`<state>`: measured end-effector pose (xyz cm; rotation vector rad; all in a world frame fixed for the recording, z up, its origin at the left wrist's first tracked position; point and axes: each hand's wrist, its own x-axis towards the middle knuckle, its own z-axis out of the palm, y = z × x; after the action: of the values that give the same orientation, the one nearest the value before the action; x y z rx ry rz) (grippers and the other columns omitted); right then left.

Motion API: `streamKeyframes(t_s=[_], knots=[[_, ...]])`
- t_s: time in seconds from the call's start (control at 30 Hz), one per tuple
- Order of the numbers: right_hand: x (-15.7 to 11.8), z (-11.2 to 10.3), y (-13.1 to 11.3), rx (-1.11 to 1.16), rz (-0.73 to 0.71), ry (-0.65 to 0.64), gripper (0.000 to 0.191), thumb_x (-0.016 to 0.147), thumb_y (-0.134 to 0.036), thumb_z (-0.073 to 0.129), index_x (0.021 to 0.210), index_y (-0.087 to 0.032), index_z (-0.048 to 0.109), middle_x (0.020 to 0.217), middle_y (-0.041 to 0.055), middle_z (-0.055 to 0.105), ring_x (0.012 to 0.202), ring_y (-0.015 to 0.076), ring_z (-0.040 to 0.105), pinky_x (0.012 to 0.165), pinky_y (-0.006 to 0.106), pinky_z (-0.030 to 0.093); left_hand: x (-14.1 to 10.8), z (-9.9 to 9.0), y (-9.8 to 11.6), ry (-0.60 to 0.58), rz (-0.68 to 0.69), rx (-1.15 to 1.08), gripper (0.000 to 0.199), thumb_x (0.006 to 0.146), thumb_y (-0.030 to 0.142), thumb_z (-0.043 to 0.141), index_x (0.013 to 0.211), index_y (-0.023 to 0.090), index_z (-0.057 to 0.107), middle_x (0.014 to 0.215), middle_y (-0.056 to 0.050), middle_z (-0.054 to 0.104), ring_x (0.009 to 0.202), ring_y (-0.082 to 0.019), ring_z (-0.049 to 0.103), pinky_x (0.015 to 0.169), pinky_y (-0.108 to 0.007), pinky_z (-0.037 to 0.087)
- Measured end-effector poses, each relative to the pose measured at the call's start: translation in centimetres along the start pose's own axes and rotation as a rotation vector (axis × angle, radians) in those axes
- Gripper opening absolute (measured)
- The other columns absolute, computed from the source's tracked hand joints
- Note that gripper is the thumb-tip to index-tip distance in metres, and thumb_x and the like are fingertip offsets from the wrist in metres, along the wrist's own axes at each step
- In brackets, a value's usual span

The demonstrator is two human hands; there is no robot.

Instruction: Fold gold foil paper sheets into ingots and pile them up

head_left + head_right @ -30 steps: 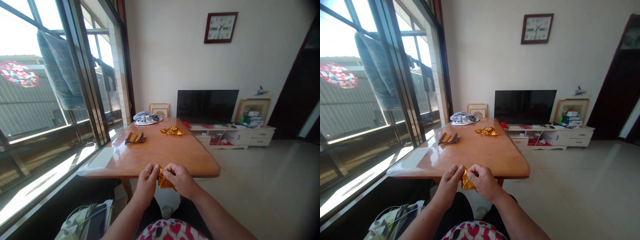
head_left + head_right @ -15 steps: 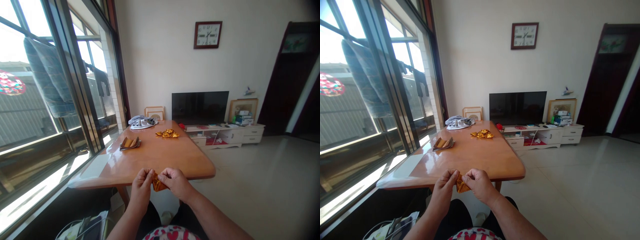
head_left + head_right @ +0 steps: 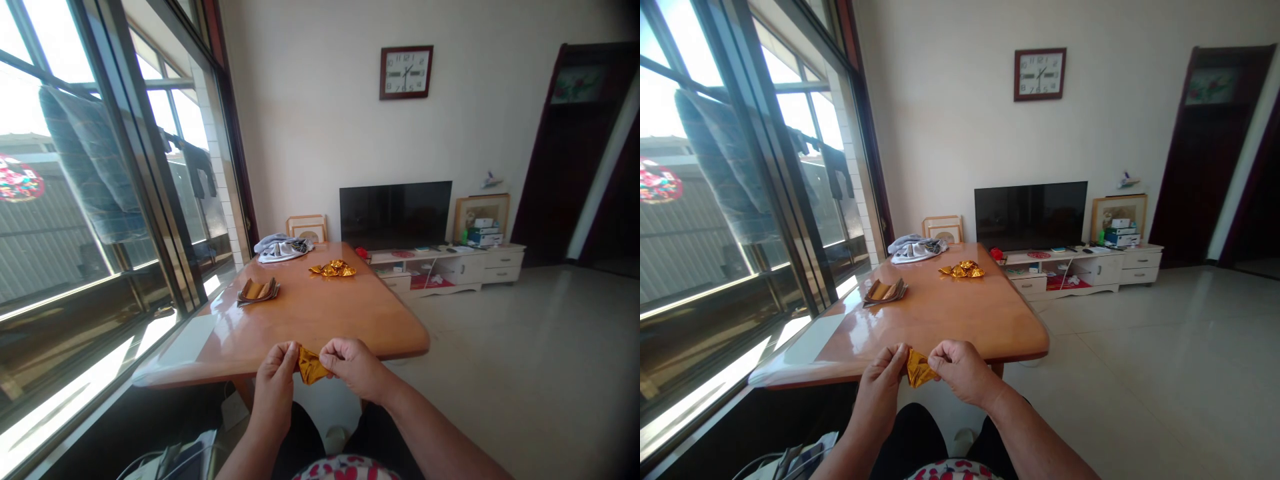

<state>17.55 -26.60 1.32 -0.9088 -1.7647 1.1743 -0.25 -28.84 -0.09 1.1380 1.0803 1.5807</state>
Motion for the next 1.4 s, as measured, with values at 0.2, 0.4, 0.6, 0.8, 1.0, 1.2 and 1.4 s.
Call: streamKeyframes(t_s=[0.2,0.4,0.6,0.8,1.0,1.2,1.4], knots=[[-0.1,-0.6,0.0,-0.081,0.0,-0.019,0.018,0.091,-0.031,0.057,0.084,-0.016,0.065,0.069,-0.0011,0.064,0.064,0.0116,0.057,0.059,0.021,0.04,-0.1,0.2,0.6,0.005,0.03,0.132,0.034,0.084,0.05,0.067,0.078,0.017,0.061,0.067,0.001,0.056,0.063,-0.013,0.051,0.06,-0.023,0.043],[-0.1,-1.4,0.8,-0.269,0.041,0.008,0.016,0.088,-0.028,0.058,0.082,-0.016,0.067,0.069,-0.0011,0.065,0.061,0.0108,0.053,0.053,0.019,0.036,0.6,-0.8,0.3,0.034,0.145,0.423,0.038,0.085,0.046,0.063,0.109,0.017,0.064,0.091,-0.008,0.07,0.077,-0.023,0.066,0.073,-0.035,0.053],[-0.7,-1.6,-0.1,-0.426,-0.062,-0.027,0.017,0.088,-0.024,0.056,0.08,-0.018,0.07,0.073,0.0012,0.071,0.067,0.0143,0.061,0.055,0.021,0.037,-0.6,0.2,2.1,-0.33,0.355,0.765,0.022,0.089,0.027,0.057,0.103,0.024,0.074,0.1,-0.01,0.073,0.09,-0.026,0.067,0.079,-0.032,0.048],[-1.0,-1.7,-0.4,-0.408,-0.104,-0.067,0.014,0.086,-0.024,0.06,0.086,-0.02,0.074,0.079,0.0017,0.076,0.071,0.0167,0.067,0.06,0.023,0.043,-1.0,1.2,2.4,-0.427,0.261,0.672,0.014,0.08,0.019,0.061,0.072,0.023,0.072,0.076,-0.007,0.07,0.073,-0.023,0.063,0.065,-0.027,0.042],[-0.9,-3.0,-0.6,-0.406,-0.091,-0.01,0.016,0.087,-0.027,0.059,0.084,-0.02,0.073,0.076,0.0005,0.074,0.07,0.0163,0.064,0.061,0.024,0.043,-0.5,0.1,1.8,-0.376,0.044,0.505,0.016,0.081,0.025,0.06,0.081,0.02,0.075,0.07,-0.005,0.07,0.062,-0.018,0.06,0.057,-0.024,0.04],[-1.1,-3.1,-1.2,-0.459,-0.105,-0.016,0.016,0.085,-0.024,0.059,0.079,-0.018,0.073,0.074,0.001,0.073,0.067,0.0154,0.063,0.059,0.024,0.04,-0.9,0.7,1.8,-0.439,-0.034,0.453,0.018,0.08,0.028,0.063,0.088,0.018,0.076,0.084,-0.007,0.074,0.062,-0.016,0.061,0.055,-0.023,0.044],[-0.7,-2.5,-0.8,-0.37,-0.1,-0.011,0.015,0.086,-0.029,0.061,0.085,-0.019,0.072,0.072,0.0002,0.071,0.066,0.0156,0.062,0.058,0.025,0.042,-0.9,1.7,2.1,-0.355,-0.084,0.38,0.02,0.08,0.036,0.069,0.074,0.017,0.071,0.069,-0.006,0.07,0.056,-0.015,0.059,0.052,-0.022,0.042]])
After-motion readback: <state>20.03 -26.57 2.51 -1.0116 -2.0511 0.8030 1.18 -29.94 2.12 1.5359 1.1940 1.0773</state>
